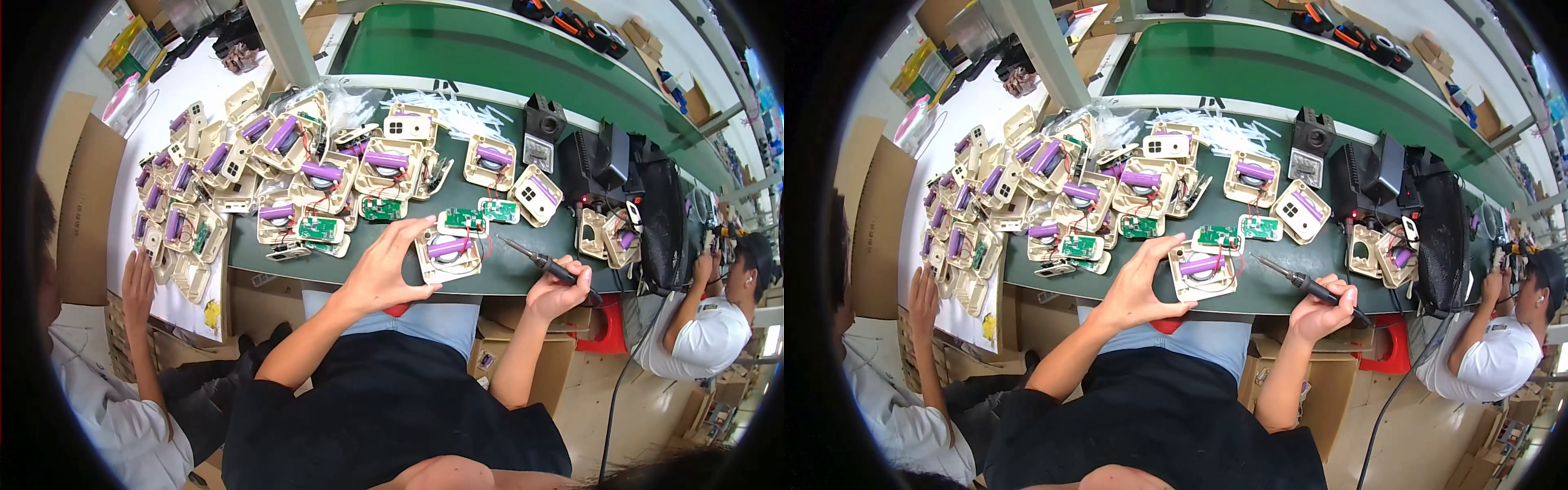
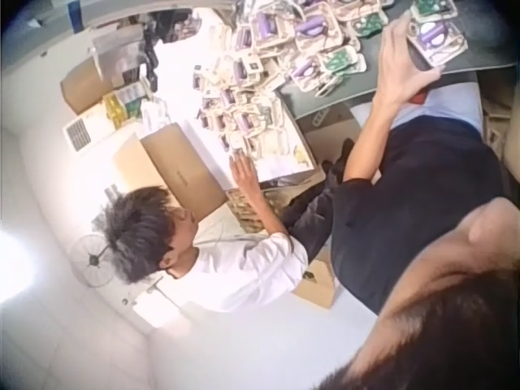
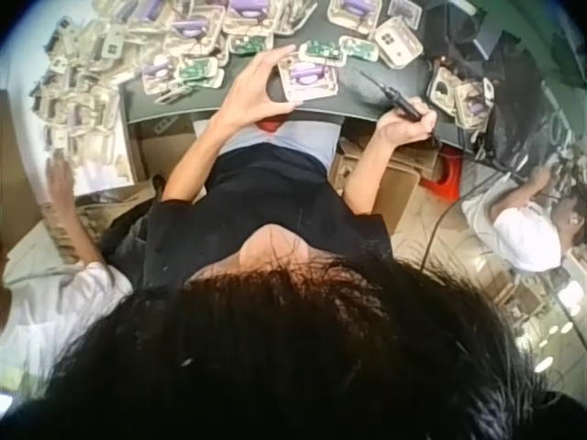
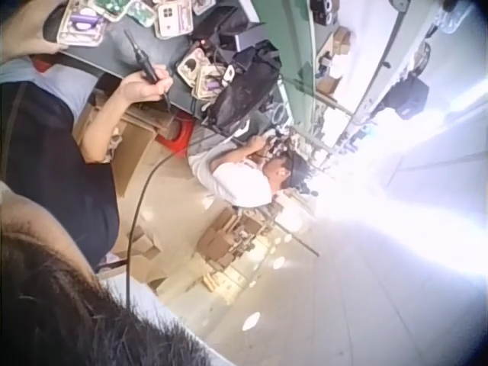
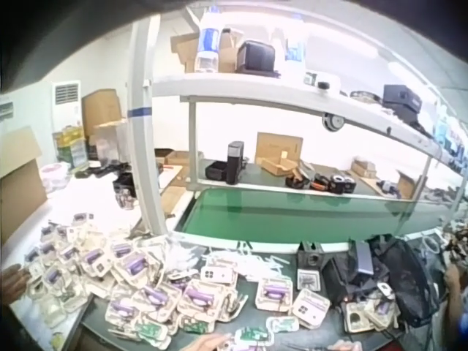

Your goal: Soldering components onto small circuit boards within plastic housings on a production line.

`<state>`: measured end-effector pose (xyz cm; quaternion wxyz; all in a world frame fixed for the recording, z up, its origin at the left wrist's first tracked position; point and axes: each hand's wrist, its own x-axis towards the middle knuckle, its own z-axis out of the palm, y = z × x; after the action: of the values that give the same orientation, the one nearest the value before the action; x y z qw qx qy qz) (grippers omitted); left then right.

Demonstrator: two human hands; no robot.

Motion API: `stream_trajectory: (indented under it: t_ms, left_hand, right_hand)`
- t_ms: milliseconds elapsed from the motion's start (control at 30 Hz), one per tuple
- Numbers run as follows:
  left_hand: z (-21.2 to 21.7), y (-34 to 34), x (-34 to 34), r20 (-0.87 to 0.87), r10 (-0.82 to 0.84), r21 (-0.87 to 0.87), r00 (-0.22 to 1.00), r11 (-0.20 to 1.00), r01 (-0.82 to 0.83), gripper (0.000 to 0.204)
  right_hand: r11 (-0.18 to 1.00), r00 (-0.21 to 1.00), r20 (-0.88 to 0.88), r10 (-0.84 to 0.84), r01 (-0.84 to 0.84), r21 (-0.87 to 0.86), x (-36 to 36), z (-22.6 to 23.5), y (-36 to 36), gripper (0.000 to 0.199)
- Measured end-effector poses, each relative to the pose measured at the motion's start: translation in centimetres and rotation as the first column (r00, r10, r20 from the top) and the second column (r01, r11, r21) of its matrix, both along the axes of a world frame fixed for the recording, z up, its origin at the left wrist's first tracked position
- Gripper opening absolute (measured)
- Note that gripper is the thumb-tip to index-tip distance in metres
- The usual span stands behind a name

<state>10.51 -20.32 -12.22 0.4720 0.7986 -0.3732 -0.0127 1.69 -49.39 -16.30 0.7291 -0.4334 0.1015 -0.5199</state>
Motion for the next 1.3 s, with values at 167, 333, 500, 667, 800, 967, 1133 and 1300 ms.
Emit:
stream_trajectory:
  t_ms: [167,333,500,667,800,967,1133,1300]
  left_hand:
    - [-0.6,1.1,-0.6,-0.029,0.000,-0.142,1.000,0.990,-0.004,0.101]
    - [-1.5,0.7,-0.7,0.036,-0.027,-0.216,0.999,0.976,0.034,0.098]
    - [-2.2,1.1,-0.6,0.131,-0.051,-0.247,0.990,0.965,0.083,0.092]
    - [-2.1,1.5,-0.6,0.120,-0.041,-0.268,0.992,0.961,0.072,0.092]
    - [-0.7,3.1,-1.7,0.051,-0.033,-0.366,0.998,0.929,0.049,0.098]
    - [1.3,7.9,-1.1,0.081,0.044,-0.279,0.996,0.960,-0.020,0.100]
    - [0.9,12.5,-2.4,-0.089,0.279,-0.364,0.956,0.884,-0.292,0.115]
    - [-0.9,11.6,1.4,0.053,0.152,-0.376,0.987,0.919,-0.121,0.118]
  right_hand:
    - [0.993,1.000,0.004,0.010,-0.010,0.119,-0.3,-0.4,-0.7,0.035]
    - [0.996,1.000,0.001,-0.012,0.011,0.093,-0.5,0.1,-0.8,0.037]
    - [0.993,0.997,-0.040,-0.060,0.064,0.097,0.1,0.2,-0.2,0.036]
    - [0.989,0.997,-0.031,-0.071,0.075,0.128,0.1,-0.3,-0.6,0.036]
    - [0.986,0.997,-0.023,-0.072,0.074,0.148,0.0,0.0,-0.5,0.037]
    - [0.982,0.989,0.031,-0.144,0.138,0.131,-1.3,0.5,-0.2,0.029]
    - [0.982,0.999,-0.036,0.026,-0.019,0.188,1.4,-1.0,2.0,0.025]
    - [0.995,0.997,-0.072,0.042,-0.035,0.094,0.0,0.6,0.8,0.038]
